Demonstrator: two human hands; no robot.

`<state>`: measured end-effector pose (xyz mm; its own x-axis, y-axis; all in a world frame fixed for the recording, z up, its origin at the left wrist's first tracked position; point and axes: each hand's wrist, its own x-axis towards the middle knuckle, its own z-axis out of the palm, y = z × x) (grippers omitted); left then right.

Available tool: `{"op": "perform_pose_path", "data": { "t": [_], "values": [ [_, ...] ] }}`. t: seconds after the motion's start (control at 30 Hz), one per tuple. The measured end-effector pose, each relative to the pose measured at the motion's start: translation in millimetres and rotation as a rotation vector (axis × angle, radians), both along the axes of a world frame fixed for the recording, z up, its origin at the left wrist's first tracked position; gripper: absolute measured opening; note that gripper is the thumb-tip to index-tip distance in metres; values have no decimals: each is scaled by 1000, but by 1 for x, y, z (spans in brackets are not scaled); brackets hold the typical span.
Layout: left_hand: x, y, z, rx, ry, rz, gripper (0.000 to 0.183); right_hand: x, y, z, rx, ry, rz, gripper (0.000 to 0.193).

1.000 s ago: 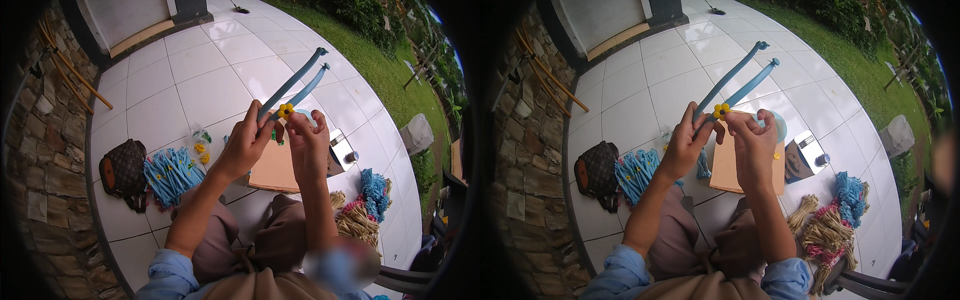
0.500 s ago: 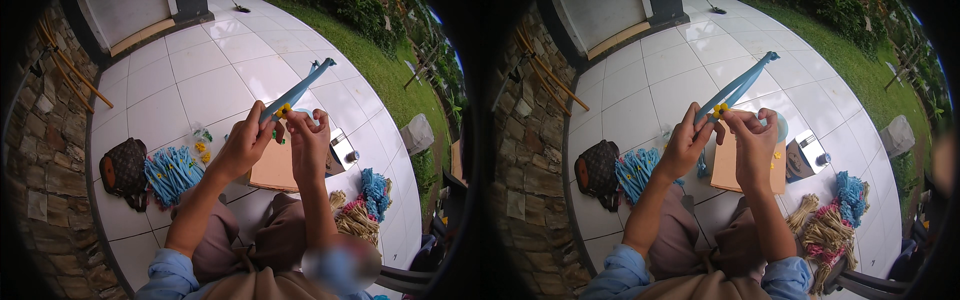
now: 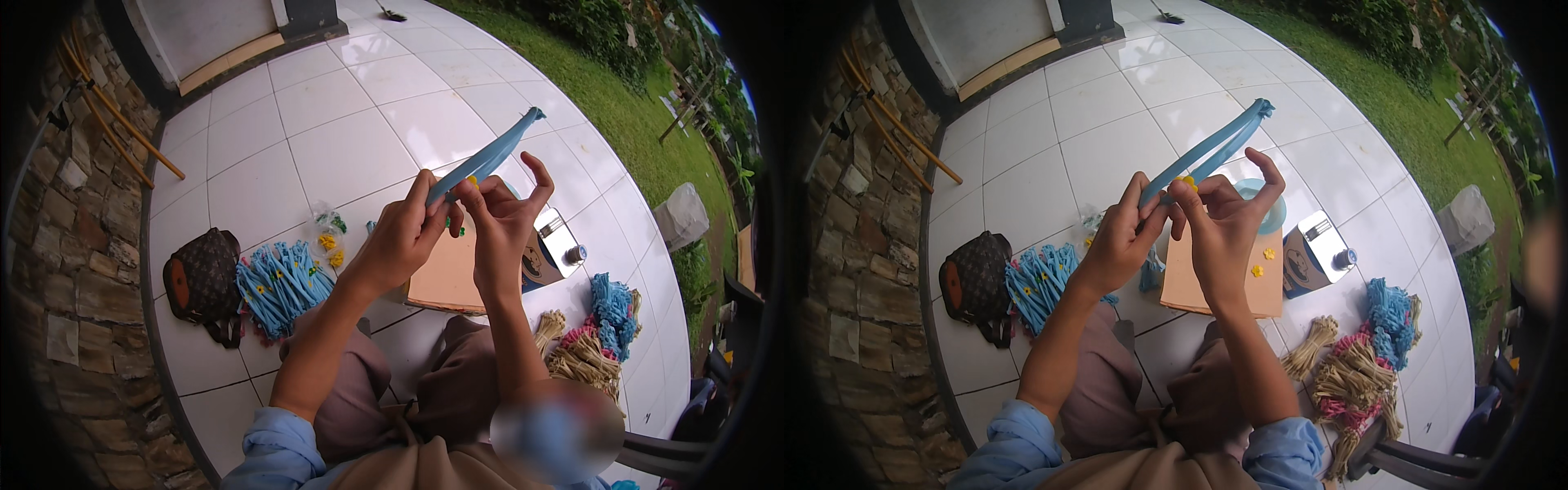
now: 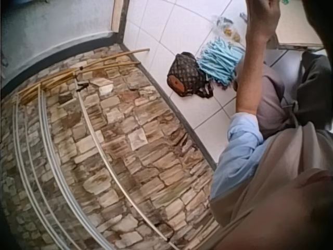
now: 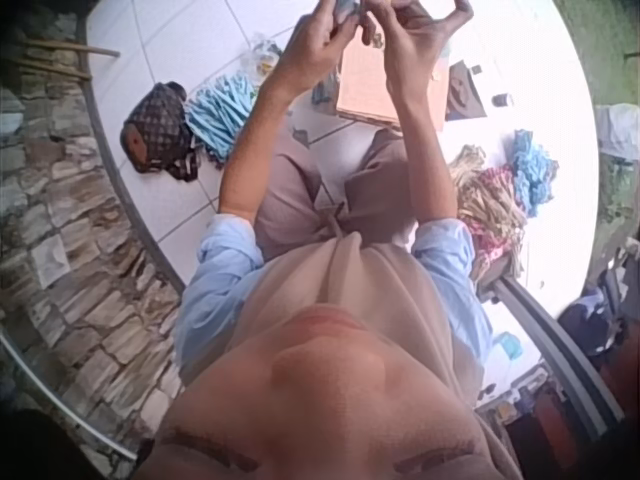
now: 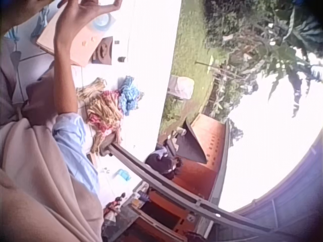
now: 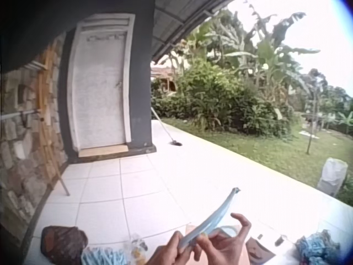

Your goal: The person applies small flower-shaped decorations to blue sandal straps by hand, pressing them onto adhesive and grouping them together.

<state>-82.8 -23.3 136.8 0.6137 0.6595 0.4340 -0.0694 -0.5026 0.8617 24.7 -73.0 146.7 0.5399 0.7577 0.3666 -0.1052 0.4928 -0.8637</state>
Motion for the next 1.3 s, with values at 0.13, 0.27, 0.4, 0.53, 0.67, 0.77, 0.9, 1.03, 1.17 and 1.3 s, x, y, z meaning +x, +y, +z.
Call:
{"op": "perform_pose_path", "data": {
  "t": [0.13, 0.27, 0.4, 0.53, 0.67, 0.77, 0.9, 1.03, 1.17, 1.3],
  "values": [
    [-1, 3, -7, 27, 75, -3, 10, -2, 2, 0, 16, 4, -25, 57],
    [1, 3, -8, 49, 39, 10, 11, 0, 8, -8, 2, -97, -64, 53],
    [-6, 8, -4, -267, 22, -33, 10, 3, 16, -21, -95, -53, -3, 46],
    [-17, 25, -9, -608, -161, -86, 13, 7, 12, -51, -381, -102, 457, 55],
    [-35, 43, -18, -805, -355, 90, 30, -8, 12, -57, -418, -22, 678, 65],
    [-50, 51, -16, -835, -288, 170, 28, -18, 15, -53, -367, -226, 758, 66],
    [-75, 58, -28, -411, 329, 552, 25, -27, 21, -38, -335, -81, 799, 60],
    [-98, 39, -22, 332, 505, 587, 38, -39, 27, -33, -465, 131, 745, 56],
    [-102, 19, -21, 571, 457, 281, 48, -39, 34, -37, -473, 217, 831, 60],
    [-105, 24, -19, 571, 353, 288, 41, -41, 37, -43, -490, 251, 821, 59]
  ]
}}
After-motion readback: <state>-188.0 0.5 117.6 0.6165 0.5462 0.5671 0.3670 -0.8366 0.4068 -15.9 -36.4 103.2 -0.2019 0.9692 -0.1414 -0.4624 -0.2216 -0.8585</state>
